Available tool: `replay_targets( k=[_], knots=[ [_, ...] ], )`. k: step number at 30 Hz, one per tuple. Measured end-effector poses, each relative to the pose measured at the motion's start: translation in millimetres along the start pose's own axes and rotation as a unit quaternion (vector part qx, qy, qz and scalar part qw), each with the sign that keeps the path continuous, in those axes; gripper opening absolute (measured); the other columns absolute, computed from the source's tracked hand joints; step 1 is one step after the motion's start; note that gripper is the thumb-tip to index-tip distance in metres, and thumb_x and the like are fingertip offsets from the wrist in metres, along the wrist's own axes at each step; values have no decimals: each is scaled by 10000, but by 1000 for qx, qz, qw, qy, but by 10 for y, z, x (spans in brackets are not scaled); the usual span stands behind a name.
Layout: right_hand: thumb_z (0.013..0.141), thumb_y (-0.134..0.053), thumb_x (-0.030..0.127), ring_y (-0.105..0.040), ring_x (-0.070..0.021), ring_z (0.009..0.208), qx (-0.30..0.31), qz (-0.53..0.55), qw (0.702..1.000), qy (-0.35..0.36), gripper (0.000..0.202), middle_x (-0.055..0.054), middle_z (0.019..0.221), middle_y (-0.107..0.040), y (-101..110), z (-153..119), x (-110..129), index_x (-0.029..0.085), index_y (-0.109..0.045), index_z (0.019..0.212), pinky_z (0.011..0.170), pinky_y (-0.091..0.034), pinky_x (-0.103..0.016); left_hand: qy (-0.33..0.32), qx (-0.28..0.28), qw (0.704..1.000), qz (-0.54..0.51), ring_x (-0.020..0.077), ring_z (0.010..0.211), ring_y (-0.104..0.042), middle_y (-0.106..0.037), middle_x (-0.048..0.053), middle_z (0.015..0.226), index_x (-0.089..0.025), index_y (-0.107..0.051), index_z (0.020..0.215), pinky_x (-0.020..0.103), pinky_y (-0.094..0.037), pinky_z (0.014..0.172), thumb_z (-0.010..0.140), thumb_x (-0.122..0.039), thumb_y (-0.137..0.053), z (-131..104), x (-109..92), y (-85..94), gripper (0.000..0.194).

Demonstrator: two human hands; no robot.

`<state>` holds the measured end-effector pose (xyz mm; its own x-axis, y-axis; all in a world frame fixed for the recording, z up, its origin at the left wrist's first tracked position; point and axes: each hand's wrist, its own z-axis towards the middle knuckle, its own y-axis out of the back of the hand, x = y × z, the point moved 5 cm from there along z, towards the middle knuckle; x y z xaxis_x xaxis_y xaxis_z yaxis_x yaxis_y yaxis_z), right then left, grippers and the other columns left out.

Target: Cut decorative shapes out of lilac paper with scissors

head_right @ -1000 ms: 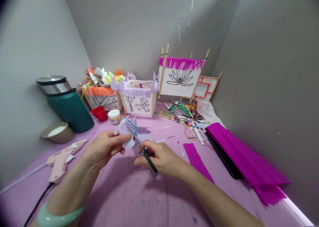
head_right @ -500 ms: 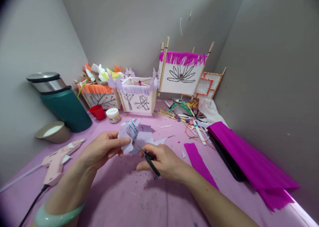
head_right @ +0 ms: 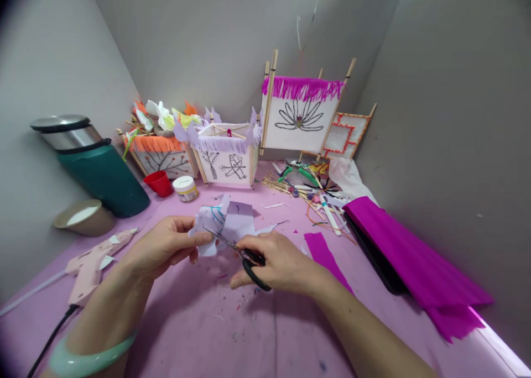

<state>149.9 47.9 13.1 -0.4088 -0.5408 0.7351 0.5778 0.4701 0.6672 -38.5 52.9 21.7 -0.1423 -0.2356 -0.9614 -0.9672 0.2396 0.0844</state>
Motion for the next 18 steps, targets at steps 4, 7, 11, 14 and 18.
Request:
replay_targets(
  k=[4, 7, 11, 14, 18],
  knots=[
    [733, -710, 592, -439, -112, 607, -38, -62, 997, 31, 467, 37, 656, -487, 42, 1, 57, 160, -658, 904, 554, -279, -227, 0, 6, 1000, 14, 45, 388, -435, -654, 17, 598, -128, -686, 710, 201, -366, 418, 618, -349, -764, 4, -12, -13, 252],
    [746, -683, 615, -430, -120, 605, -53, -87, 994, 43, 479, 36, 628, -482, 58, 4, 89, 156, -661, 882, 573, -274, -240, 7, 3, 1000, 30, 60, 388, -472, -635, 12, 560, -135, -662, 664, 180, -259, 354, 614, -354, -763, -1, -25, -21, 247],
    [743, -702, 589, -418, -118, 603, -55, -86, 993, 58, 450, 41, 611, -469, 59, 10, 87, 154, -661, 852, 585, -274, -247, 13, -1, 999, 38, 71, 395, -500, -625, 5, 543, -143, -631, 630, 174, -211, 332, 608, -346, -769, -4, -16, -16, 246],
    [719, -745, 550, -395, -108, 594, -44, -43, 997, 42, 425, 51, 609, -443, 49, 13, 37, 155, -661, 849, 565, -270, -239, 8, 10, 1000, 24, 77, 413, -523, -646, 12, 578, -144, -628, 637, 178, -266, 347, 626, -336, -763, -6, -5, -21, 236],
    [703, -769, 514, -348, -94, 587, 24, 103, 994, -34, 411, 61, 640, -390, -33, 7, -60, 172, -650, 898, 510, -261, -210, 3, 35, 999, -3, 33, 320, -433, -657, 4, 582, -130, -647, 662, 198, -368, 382, 644, -326, -752, -25, -21, -58, 223]
  ],
)
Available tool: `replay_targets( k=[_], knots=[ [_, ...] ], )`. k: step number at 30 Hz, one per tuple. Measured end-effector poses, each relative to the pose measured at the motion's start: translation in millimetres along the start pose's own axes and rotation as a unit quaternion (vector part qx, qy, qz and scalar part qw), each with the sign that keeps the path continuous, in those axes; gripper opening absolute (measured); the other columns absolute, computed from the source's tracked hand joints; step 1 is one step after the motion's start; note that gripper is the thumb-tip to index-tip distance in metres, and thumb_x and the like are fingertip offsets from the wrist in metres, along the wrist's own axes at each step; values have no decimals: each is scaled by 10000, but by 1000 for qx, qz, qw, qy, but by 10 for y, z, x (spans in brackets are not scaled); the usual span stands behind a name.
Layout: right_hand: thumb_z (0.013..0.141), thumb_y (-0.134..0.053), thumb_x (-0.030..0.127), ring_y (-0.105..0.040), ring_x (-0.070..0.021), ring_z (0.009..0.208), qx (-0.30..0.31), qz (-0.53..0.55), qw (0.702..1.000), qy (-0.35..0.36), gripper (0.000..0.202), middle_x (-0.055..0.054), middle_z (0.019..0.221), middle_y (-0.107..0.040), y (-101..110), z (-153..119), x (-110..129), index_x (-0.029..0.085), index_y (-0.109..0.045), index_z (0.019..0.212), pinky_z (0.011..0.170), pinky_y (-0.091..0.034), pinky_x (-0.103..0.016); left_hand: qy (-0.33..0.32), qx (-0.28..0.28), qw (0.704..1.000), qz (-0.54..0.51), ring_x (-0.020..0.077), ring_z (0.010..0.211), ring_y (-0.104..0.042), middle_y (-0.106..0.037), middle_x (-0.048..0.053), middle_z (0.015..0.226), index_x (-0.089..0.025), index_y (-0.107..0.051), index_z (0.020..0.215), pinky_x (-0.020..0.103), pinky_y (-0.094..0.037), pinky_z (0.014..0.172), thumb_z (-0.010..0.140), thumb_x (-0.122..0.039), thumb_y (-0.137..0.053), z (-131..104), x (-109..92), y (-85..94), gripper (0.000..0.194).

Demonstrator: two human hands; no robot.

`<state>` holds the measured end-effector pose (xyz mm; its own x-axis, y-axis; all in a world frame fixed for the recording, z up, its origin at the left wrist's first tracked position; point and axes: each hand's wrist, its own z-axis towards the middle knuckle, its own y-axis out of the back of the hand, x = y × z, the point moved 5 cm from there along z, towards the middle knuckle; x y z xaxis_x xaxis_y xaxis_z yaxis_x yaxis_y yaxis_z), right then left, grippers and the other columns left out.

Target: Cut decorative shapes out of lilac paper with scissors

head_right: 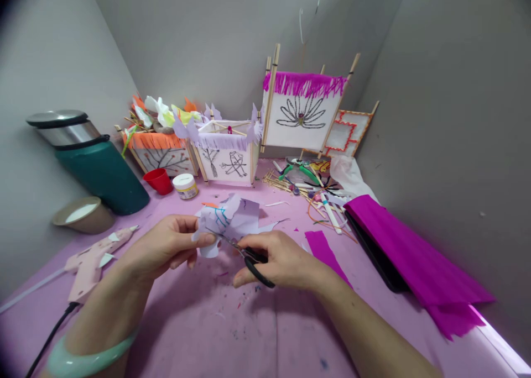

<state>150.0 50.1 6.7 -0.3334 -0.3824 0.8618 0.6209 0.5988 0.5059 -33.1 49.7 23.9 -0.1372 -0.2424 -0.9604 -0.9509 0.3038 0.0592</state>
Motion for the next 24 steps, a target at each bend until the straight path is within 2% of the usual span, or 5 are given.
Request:
replay_targets(
  k=[2, 5, 10, 15, 24],
  knots=[
    [700, -776, 495, -349, -93, 597, 15, 40, 999, -25, 410, 61, 653, -389, -27, -2, -27, 177, -649, 926, 509, -266, -203, -2, 5, 1000, -15, 32, 315, -435, -653, 3, 566, -124, -646, 661, 197, -385, 390, 631, -319, -758, -6, -17, -17, 226],
    [695, -785, 468, -340, -91, 596, 1, 32, 999, -32, 397, 61, 646, -384, -31, 3, -28, 174, -659, 931, 506, -250, -205, 3, -8, 999, -32, 93, 404, -545, -642, 18, 524, -126, -646, 664, 192, -396, 396, 604, -317, -775, -5, -27, -18, 238],
    [694, -784, 436, -359, -93, 589, -1, 76, 996, -49, 399, 58, 642, -409, -29, 8, -15, 179, -670, 978, 510, -261, -207, 7, -33, 998, -51, 145, 590, -650, -700, 58, 630, -121, -681, 695, 210, -480, 503, 600, -303, -798, -8, -27, -1, 235],
    [675, -785, 390, -481, -117, 636, 40, 172, 981, -84, 423, 37, 715, -525, -43, -15, -44, 189, -658, 1025, 580, -366, -224, 20, -40, 996, -74, 138, 581, -652, -701, 45, 629, -119, -701, 737, 217, -498, 534, 586, -300, -818, -6, -13, 7, 263],
    [674, -791, 406, -439, -100, 593, 40, 162, 982, -83, 439, 56, 667, -487, -41, -21, -55, 179, -650, 1022, 550, -328, -217, 33, -27, 996, -77, 119, 529, -630, -689, 35, 573, -130, -689, 701, 201, -485, 510, 585, -288, -819, 0, 11, 1, 236]
  ],
)
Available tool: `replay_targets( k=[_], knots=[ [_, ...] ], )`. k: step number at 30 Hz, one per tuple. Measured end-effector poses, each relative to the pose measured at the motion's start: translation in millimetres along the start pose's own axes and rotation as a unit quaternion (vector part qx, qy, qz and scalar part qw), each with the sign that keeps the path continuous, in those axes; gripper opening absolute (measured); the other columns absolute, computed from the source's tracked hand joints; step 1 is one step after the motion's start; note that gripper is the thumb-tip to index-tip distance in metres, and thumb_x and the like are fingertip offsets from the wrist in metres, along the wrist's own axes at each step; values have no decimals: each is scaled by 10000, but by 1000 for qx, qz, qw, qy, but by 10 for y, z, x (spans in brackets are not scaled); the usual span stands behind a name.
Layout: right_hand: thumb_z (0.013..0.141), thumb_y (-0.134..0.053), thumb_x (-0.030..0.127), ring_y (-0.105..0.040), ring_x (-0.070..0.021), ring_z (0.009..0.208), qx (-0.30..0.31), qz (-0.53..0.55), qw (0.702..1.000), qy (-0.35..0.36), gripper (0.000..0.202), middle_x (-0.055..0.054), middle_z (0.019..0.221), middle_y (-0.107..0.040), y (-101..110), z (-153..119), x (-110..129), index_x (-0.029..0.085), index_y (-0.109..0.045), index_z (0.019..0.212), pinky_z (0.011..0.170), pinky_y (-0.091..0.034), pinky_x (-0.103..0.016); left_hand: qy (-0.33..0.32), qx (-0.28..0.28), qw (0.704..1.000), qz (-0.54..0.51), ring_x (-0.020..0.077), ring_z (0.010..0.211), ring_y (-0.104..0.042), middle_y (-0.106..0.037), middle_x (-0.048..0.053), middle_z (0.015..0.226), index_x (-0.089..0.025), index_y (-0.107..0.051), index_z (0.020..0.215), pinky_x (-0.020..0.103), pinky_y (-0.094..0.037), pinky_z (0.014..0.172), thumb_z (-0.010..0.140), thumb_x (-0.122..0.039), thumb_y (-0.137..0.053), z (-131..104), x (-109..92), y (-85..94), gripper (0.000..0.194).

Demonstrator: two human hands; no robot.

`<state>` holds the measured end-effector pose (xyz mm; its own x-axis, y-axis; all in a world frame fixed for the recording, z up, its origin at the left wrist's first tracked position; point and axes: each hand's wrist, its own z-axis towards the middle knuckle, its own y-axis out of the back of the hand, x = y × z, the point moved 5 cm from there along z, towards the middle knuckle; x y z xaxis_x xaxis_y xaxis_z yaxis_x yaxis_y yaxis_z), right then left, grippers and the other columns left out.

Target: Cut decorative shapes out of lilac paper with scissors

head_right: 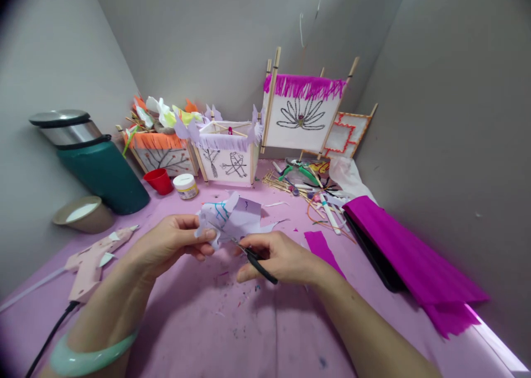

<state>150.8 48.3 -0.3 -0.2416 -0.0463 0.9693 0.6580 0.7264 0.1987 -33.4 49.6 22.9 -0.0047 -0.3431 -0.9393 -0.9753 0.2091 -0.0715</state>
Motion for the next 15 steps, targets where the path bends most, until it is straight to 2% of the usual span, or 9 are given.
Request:
replay_targets(
  k=[4, 9, 12, 15],
  knots=[
    [697, -774, 480, -386, -99, 594, -37, -128, 990, 49, 413, 52, 656, -450, 19, 5, 59, 175, -669, 956, 523, -277, -215, -10, 2, 1000, 2, 126, 538, -639, -692, 30, 590, -131, -699, 720, 208, -491, 513, 583, -269, -812, -4, 3, -4, 225],
    [727, -707, 603, -414, -120, 599, -106, -329, 925, 158, 450, 33, 619, -480, 18, -12, 190, 170, -655, 836, 572, -273, -243, -5, -4, 1000, 21, 135, 539, -640, -689, 39, 570, -131, -700, 719, 222, -491, 528, 590, -258, -788, -4, 0, -24, 202],
    [738, -668, 645, -439, -138, 614, -126, -384, 894, 190, 482, 17, 622, -524, 7, -20, 215, 169, -631, 804, 626, -283, -266, -4, -11, 999, 36, 144, 536, -639, -681, 38, 552, -132, -694, 707, 234, -486, 525, 584, -241, -776, -5, -3, -39, 184],
    [736, -670, 643, -462, -149, 629, -128, -392, 890, 193, 483, 11, 636, -548, 8, -19, 206, 170, -633, 825, 638, -289, -271, -3, -6, 999, 46, 147, 530, -636, -678, 37, 550, -133, -693, 699, 240, -480, 518, 582, -243, -773, 1, 0, -59, 179]
  ],
)
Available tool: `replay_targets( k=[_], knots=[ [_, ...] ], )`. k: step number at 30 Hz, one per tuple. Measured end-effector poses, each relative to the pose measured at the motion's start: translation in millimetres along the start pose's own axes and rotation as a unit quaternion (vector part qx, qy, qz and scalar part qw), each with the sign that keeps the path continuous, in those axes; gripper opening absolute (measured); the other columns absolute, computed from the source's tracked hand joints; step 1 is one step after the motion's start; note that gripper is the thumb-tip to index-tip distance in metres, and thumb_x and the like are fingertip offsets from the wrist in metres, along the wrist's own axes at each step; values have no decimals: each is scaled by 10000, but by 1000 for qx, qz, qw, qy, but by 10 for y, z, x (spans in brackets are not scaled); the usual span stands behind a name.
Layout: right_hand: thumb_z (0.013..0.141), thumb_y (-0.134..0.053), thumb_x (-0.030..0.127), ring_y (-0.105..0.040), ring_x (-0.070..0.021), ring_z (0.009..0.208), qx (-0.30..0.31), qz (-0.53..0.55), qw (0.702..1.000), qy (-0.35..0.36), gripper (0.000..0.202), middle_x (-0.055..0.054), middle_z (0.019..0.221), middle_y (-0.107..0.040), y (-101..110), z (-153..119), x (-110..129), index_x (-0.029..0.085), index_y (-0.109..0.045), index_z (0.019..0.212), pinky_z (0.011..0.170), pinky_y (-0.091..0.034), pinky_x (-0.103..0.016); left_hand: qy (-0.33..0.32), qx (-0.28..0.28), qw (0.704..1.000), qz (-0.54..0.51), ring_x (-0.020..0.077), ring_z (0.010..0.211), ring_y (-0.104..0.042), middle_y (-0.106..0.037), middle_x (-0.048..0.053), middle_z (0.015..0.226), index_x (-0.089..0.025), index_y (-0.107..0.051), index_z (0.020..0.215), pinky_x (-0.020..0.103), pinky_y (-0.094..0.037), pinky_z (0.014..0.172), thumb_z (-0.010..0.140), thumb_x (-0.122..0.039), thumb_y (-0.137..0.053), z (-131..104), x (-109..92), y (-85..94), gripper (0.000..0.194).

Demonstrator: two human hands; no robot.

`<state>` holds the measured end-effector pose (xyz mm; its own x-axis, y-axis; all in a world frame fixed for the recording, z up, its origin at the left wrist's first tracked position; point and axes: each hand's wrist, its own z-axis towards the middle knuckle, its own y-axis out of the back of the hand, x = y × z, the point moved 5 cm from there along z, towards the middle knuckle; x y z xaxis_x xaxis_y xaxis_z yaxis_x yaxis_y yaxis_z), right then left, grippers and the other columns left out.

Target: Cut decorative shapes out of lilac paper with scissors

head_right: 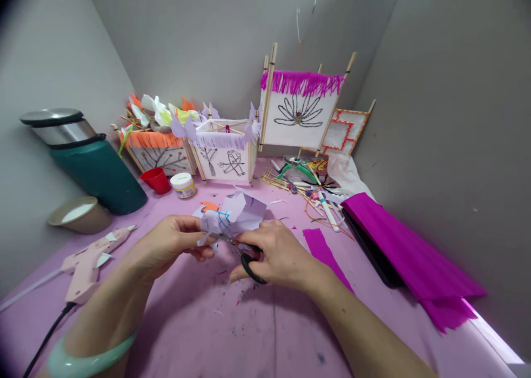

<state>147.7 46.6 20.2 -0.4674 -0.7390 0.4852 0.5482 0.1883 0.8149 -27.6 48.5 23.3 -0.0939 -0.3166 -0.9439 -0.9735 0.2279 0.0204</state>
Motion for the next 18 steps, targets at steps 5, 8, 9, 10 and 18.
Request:
replay_targets(
  k=[5, 8, 9, 10, 18],
  knots=[
    [731, -692, 621, -473, -142, 622, 2, 18, 1000, -2, 463, 24, 622, -529, -1, 2, 5, 166, -615, 772, 614, -280, -258, 2, 13, 1000, -5, 136, 505, -621, -677, 37, 545, -130, -694, 713, 239, -477, 519, 578, -259, -775, 21, 8, -11, 204],
    [730, -700, 609, -466, -140, 613, 5, 14, 1000, -5, 454, 26, 615, -525, -2, 9, 13, 165, -614, 765, 613, -279, -257, 3, 21, 1000, -5, 128, 493, -612, -675, 37, 537, -129, -691, 704, 233, -472, 518, 583, -250, -768, 18, 17, -11, 188],
    [734, -691, 617, -461, -139, 607, 7, 13, 1000, -4, 458, 25, 613, -524, -2, 10, 15, 166, -615, 762, 612, -280, -257, 2, 21, 1000, -3, 127, 490, -610, -673, 36, 533, -130, -689, 699, 232, -471, 516, 585, -249, -767, 15, 19, -9, 182],
    [738, -677, 630, -456, -137, 601, 8, 13, 1000, -3, 468, 24, 610, -523, -2, 11, 15, 166, -619, 764, 610, -281, -257, 2, 21, 1000, 0, 127, 487, -608, -670, 35, 528, -130, -686, 694, 233, -469, 515, 586, -247, -766, 12, 19, -8, 178],
    [767, -568, 711, -438, -132, 566, 1, 19, 1000, 16, 562, 18, 592, -514, -10, 4, -19, 168, -668, 872, 595, -281, -258, -2, 23, 1000, 10, 126, 481, -597, -655, 25, 533, -131, -692, 688, 244, -471, 514, 589, -246, -764, 18, 13, -6, 167]
  ],
)
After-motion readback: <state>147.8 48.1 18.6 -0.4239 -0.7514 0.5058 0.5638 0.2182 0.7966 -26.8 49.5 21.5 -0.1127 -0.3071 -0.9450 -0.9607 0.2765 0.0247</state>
